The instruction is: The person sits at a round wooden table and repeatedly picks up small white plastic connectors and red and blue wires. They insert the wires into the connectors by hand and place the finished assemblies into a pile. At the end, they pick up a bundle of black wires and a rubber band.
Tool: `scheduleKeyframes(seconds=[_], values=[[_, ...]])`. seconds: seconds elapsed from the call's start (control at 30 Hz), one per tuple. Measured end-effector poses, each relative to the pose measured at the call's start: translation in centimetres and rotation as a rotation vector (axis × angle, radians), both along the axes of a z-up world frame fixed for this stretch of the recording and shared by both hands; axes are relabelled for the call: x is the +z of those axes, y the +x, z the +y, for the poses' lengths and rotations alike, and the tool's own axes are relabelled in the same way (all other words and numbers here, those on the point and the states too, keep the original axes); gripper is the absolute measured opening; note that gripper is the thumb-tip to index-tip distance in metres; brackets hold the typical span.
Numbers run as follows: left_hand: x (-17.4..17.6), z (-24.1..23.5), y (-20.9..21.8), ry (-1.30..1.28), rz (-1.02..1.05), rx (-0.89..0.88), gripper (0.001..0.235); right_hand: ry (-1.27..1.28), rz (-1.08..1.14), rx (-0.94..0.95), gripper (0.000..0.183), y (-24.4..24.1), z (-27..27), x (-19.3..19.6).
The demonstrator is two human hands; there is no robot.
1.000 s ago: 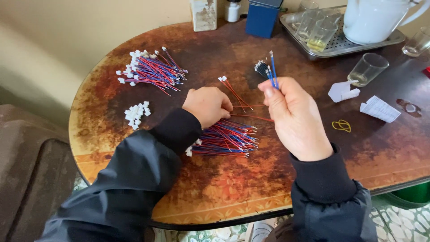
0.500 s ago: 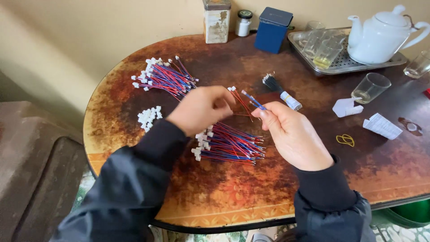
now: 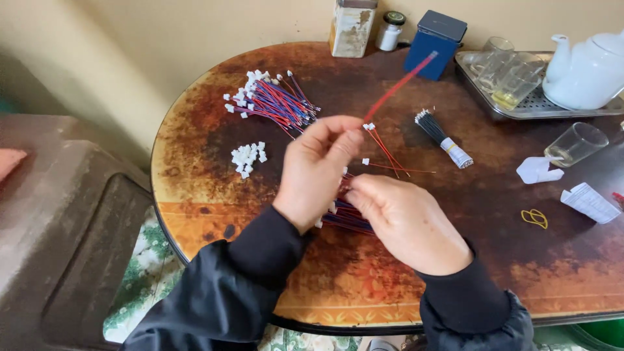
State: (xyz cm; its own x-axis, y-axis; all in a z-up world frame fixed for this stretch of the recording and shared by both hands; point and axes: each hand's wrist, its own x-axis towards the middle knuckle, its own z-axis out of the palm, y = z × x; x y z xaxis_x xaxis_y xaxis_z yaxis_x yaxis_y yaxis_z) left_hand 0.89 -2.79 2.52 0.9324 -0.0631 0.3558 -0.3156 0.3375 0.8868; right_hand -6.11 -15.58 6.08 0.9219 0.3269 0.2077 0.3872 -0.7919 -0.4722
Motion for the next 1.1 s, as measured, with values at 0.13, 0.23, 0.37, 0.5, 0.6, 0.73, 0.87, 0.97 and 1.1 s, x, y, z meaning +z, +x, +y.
scheduleKeyframes(seconds=[0.13, 0.23, 0.37, 0.5, 0.6, 0.73, 0.87, 0.97, 1.1], values=[[-1.4, 1.6, 1.4, 0.001, 0.035, -0.086, 0.021, 0.124, -0.011, -0.082, 0.022, 0.8, -0.8, -0.8], [-1.3, 2.4, 1.2, 0.317, -0.083, -0.042, 0.009, 0.207, -0.010, -0.235, 0.019, 1.0, -1.2, -1.0], [-0.7, 3.0, 0.5, 0.466, -0.088, -0.073, 0.013, 0.209, -0.034, -0.292, 0.018, 0.7, -1.1, -0.5], [0.3, 3.3, -0.6, 0.442, -0.064, -0.234, 0.013, 0.159, -0.050, -0.280, 0.018, 1.0, -0.9, -0.5], [0.0, 3.2, -0.5, 0.413, -0.049, -0.232, 0.011, 0.158, -0.049, -0.265, 0.015, 1.1, -0.9, -0.7], [-0.2, 3.2, -0.6, 0.424, -0.017, -0.243, 0.011, 0.168, -0.035, -0.274, 0.015, 1.0, -0.7, -0.8], [-0.7, 2.9, -0.5, 0.309, 0.027, -0.332, 0.008, 0.242, -0.043, -0.307, 0.017, 1.1, -0.8, -0.9], [-0.7, 2.9, -0.5, 0.316, 0.053, -0.317, 0.006, 0.290, -0.059, -0.289, 0.017, 1.3, -0.8, -1.1], [-1.0, 2.9, 0.0, 0.355, 0.003, -0.187, 0.007, 0.250, -0.187, -0.267, 0.016, 0.8, -0.4, -0.3]])
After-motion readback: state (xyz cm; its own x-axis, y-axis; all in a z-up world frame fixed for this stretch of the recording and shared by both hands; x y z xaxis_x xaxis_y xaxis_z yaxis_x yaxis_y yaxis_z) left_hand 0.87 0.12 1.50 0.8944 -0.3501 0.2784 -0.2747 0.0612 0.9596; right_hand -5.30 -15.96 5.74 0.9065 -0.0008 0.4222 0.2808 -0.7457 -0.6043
